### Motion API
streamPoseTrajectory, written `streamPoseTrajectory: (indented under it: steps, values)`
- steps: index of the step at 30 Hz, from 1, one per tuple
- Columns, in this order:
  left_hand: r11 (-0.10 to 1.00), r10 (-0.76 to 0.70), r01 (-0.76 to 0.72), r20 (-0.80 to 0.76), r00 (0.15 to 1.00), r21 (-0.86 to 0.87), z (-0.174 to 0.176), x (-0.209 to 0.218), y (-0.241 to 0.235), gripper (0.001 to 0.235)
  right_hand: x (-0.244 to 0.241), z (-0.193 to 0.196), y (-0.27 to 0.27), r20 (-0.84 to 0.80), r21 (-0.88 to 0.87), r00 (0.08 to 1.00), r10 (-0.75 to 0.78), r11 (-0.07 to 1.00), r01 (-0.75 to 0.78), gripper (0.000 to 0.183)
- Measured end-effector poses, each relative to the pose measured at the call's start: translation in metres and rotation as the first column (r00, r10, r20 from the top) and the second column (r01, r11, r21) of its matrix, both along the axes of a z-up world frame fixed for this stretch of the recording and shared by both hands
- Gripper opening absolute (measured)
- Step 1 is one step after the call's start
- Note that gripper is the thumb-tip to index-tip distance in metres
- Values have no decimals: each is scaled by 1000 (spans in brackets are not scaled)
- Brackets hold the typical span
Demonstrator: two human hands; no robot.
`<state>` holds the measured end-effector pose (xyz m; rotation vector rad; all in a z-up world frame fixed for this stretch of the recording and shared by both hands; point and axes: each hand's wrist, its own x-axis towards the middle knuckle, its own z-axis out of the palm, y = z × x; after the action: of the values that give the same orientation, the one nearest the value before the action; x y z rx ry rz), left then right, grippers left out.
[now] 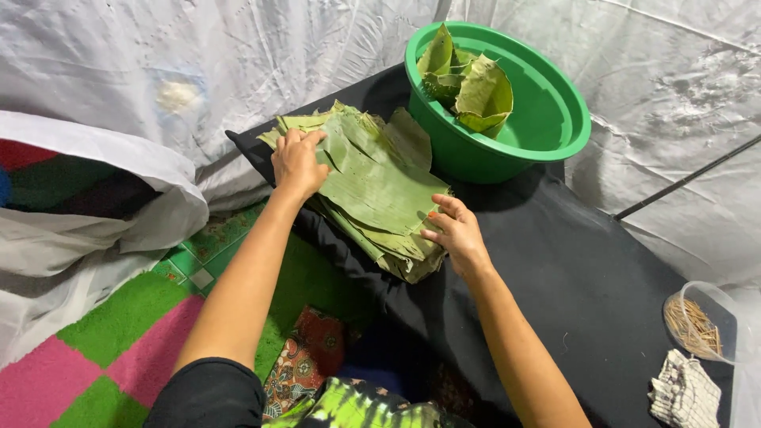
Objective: Wiping banana leaves with a cloth and folding them into cone shapes for food preparation.
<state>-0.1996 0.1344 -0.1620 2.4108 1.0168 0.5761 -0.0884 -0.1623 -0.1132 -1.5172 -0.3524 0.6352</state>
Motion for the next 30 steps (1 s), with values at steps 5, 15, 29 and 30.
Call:
streamPoseTrajectory:
  steps: [5, 15, 29, 30]
  values:
    - [997, -17, 15, 19, 1000, 81, 13, -2, -12, 53, 0, -2, 1, -89, 80, 996, -8, 997, 15, 55]
    - [990, -119, 135, 294, 948, -34, -1, -1, 3, 40, 9, -10, -2, -175, 62, 971, 164, 986, -155, 45]
    - [934, -275, 327, 293, 916, -144, 17, 8, -48, 35, -15, 7, -92, 28, 79, 994, 108, 991, -110, 44]
    - [925, -297, 348, 278, 913, -152, 17, 11, -56, 35, -12, 4, -101, 36, 66, 995, 96, 993, -98, 44]
